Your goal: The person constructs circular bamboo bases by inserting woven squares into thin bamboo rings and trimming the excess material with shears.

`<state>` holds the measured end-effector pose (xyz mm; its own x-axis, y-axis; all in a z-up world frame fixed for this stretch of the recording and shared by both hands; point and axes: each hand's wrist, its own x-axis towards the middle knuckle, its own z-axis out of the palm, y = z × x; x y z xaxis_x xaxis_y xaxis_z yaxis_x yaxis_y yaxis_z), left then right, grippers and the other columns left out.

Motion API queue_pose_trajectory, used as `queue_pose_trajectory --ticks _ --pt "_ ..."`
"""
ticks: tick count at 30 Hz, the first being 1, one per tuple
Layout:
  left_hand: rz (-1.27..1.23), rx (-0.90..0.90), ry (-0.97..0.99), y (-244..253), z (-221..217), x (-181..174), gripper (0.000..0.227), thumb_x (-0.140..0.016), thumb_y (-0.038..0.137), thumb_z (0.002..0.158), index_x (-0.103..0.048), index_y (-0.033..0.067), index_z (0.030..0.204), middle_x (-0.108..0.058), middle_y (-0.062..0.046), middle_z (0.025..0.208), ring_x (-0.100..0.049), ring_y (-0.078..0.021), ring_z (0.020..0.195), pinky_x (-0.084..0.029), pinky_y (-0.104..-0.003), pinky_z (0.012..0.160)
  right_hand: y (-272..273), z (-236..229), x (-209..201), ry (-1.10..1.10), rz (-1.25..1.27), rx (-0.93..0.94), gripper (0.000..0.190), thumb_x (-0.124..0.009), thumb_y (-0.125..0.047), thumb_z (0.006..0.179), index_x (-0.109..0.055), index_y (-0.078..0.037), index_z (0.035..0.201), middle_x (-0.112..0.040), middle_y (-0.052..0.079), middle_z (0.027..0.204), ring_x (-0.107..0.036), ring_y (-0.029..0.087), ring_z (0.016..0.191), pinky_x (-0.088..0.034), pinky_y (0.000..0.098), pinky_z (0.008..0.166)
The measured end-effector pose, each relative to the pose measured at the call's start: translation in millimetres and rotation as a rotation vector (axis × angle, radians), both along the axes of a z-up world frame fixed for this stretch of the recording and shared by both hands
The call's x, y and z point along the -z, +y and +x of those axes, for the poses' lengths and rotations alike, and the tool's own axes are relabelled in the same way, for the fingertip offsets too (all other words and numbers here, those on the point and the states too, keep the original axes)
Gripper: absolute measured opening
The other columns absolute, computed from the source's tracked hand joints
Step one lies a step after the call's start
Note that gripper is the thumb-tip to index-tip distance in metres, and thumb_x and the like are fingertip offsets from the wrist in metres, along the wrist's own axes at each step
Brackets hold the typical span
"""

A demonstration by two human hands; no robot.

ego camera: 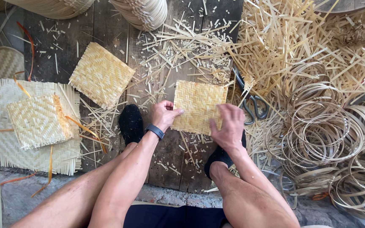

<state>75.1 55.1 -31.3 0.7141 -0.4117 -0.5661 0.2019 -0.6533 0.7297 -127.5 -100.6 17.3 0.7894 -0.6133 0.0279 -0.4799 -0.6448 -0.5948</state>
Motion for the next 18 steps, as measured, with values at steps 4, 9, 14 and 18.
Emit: queue_pose_trajectory --ticks 4,9,14,18 --pt "0.112 0.106 -0.181 -5 -6 -16 0.025 -0.088 0.017 0.074 -0.072 0.0029 0.086 -0.071 -0.003 0.073 -0.063 -0.0119 0.061 -0.054 -0.03 0.057 16 10 -20 0.06 -0.21 -0.274 0.053 -0.072 -0.034 0.088 -0.063 -0.018 0.138 -0.05 0.015 0.138 -0.042 0.038 0.133 -0.034 0.0546 0.111" --pt "-0.209 0.381 -0.816 -13 -66 -59 0.011 -0.066 0.001 0.096 -0.06 0.0033 0.087 -0.065 -0.01 0.091 -0.062 -0.0216 0.078 -0.054 -0.037 0.07 19 8 -10 0.083 -0.229 -0.278 0.042 -0.072 -0.035 0.088 -0.066 -0.014 0.125 -0.051 0.019 0.138 -0.041 0.041 0.137 -0.031 0.0546 0.114" --pt "-0.366 0.614 -0.99 -14 -100 -86 0.011 -0.064 0.003 0.085 -0.062 0.0 0.095 -0.066 -0.014 0.101 -0.063 -0.0294 0.092 -0.053 -0.042 0.081 20 0 2 0.065 -0.185 -0.288 0.05 -0.071 -0.025 0.079 -0.068 -0.008 0.126 -0.056 0.016 0.139 -0.045 0.038 0.138 -0.032 0.0527 0.117" --pt "-0.356 0.475 -0.918 -11 -86 -74 0.004 -0.063 0.004 0.093 -0.06 0.0027 0.094 -0.066 -0.011 0.098 -0.065 -0.0271 0.09 -0.056 -0.04 0.078 22 4 -1 0.128 -0.212 -0.287 0.043 -0.073 -0.03 0.082 -0.067 -0.013 0.121 -0.055 0.018 0.135 -0.045 0.041 0.138 -0.031 0.0535 0.118"
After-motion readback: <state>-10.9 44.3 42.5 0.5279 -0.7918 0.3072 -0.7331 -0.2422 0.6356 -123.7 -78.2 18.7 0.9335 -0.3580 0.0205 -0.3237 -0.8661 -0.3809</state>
